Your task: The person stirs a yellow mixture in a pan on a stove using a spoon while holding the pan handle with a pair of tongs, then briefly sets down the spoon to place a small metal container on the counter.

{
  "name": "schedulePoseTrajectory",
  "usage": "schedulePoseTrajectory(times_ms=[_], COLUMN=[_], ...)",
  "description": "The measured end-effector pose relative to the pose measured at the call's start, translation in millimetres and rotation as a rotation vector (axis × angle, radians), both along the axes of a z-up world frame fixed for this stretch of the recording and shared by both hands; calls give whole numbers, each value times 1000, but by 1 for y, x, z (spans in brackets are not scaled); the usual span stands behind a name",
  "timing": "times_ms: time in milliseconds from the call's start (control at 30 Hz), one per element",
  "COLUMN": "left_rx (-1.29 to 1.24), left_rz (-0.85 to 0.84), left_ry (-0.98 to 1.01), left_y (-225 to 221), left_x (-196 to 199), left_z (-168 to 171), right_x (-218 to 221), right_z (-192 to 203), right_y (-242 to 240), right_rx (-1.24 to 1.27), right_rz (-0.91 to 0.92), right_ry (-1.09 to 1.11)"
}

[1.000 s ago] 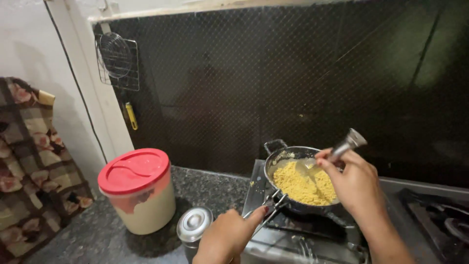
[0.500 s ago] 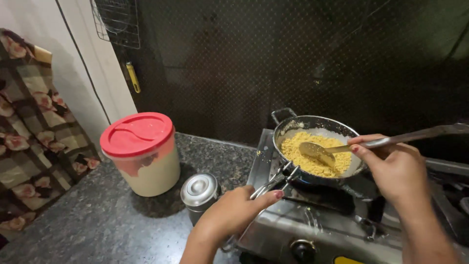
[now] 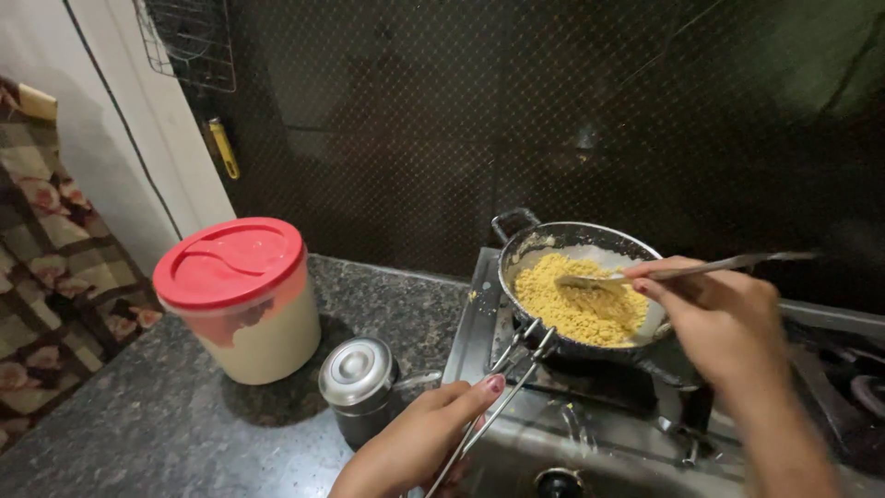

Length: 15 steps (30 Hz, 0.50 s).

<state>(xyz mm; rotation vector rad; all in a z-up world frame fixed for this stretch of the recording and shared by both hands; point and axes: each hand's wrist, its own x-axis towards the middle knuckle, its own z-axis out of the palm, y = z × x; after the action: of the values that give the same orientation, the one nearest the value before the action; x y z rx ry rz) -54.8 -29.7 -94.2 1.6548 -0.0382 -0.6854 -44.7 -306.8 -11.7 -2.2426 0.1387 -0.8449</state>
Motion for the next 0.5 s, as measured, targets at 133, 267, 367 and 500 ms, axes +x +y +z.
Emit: schedulePoseTrajectory(times_ms=[133,267,367,500], left_rx=[33,-5,20,5], left_rz=[-4,-16,-24,-25], left_ry=[-16,-69,-62,-10], left_y=[2,1,2,1], left_x=[-8,-7,-8,-11], left_z=[8,0,6,11], right_x=[-21,-28,-16,9], right_z=[6,6,2,-7], right_y=[-12,-6,1,-9], right_rx=[-70,-138,-158,-275], right_rz=[131,124,57,-16], right_ry=[-88,-3,67,-38])
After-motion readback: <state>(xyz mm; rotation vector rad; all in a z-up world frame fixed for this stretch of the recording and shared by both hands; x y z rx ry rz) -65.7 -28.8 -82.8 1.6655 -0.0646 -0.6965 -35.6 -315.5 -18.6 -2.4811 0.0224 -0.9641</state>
